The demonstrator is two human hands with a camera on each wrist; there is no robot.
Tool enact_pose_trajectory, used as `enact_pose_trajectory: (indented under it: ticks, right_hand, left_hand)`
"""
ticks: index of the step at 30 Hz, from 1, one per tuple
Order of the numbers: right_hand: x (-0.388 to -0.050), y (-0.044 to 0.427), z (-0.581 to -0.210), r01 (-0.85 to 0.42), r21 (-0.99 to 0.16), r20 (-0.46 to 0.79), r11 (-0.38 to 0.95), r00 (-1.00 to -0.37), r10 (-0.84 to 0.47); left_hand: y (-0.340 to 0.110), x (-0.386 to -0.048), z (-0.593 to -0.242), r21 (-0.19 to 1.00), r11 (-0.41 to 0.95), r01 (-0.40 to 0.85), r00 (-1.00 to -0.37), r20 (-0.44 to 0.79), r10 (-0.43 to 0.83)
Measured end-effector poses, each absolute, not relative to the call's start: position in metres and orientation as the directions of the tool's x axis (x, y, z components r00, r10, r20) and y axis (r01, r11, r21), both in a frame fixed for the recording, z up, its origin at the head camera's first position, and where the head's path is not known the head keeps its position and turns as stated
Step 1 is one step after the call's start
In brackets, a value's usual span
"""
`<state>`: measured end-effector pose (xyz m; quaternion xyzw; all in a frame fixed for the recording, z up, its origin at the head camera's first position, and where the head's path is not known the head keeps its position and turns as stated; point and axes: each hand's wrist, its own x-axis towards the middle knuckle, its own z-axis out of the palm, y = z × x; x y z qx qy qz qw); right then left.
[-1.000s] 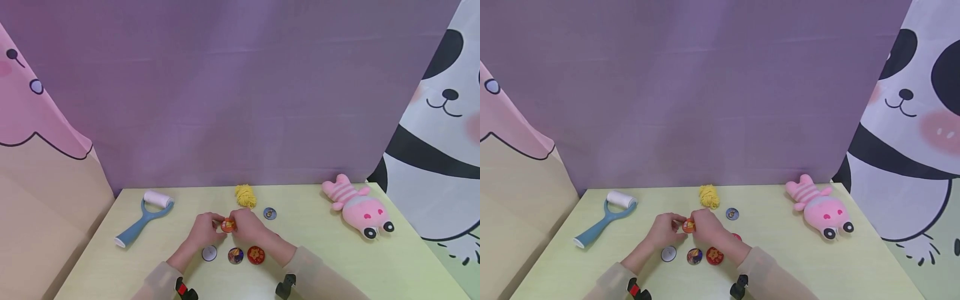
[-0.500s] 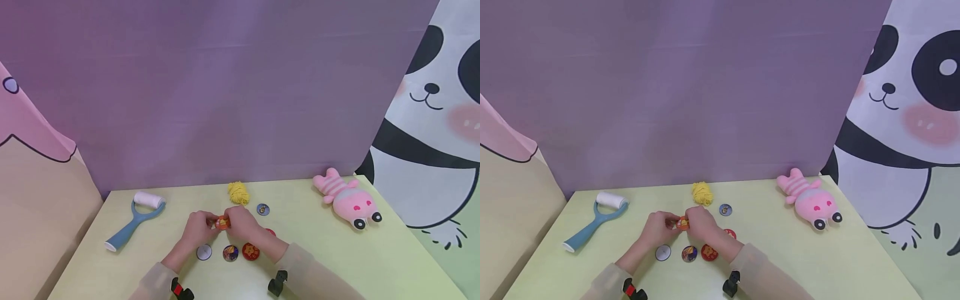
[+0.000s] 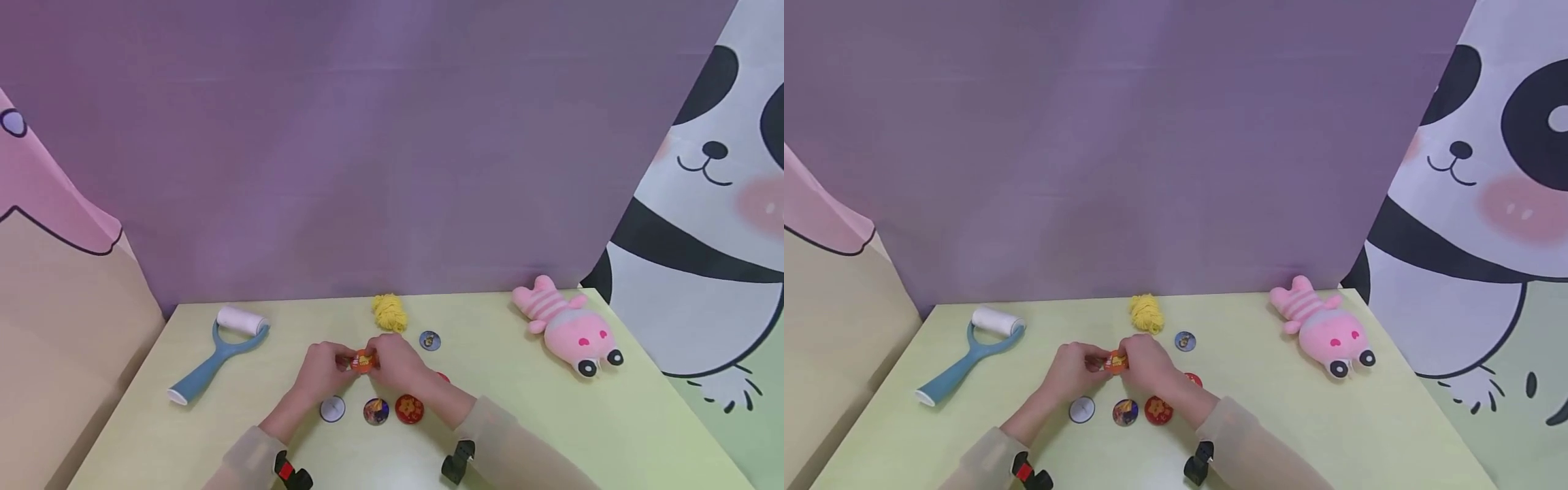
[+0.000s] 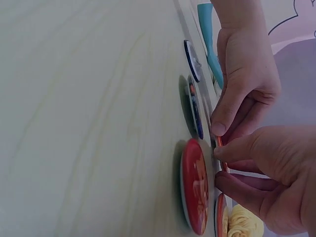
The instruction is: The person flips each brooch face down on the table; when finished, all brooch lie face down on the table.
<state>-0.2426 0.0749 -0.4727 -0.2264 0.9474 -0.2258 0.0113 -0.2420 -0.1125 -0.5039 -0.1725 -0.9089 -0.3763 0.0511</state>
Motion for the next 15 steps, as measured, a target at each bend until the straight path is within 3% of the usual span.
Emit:
enact_pose_trajectory:
  ticks: [5,15]
  right_hand:
    - [-0.243,0.078,-0.472,-0.431,-0.505,0.093,0.748,-0.889,-0.449]
    - [-0.247,0.093,-0.453,-0.498,-0.592,0.205,0.634,-0.854,-0.479]
  left_hand:
    - [-0.118,-0.239,-0.504,0.703,0.621,0.346,-0.937,0.226,0.266]
    - [-0.125,-0.231,-0.488,0.744,0.487,0.458,-0.888,0.399,0.228]
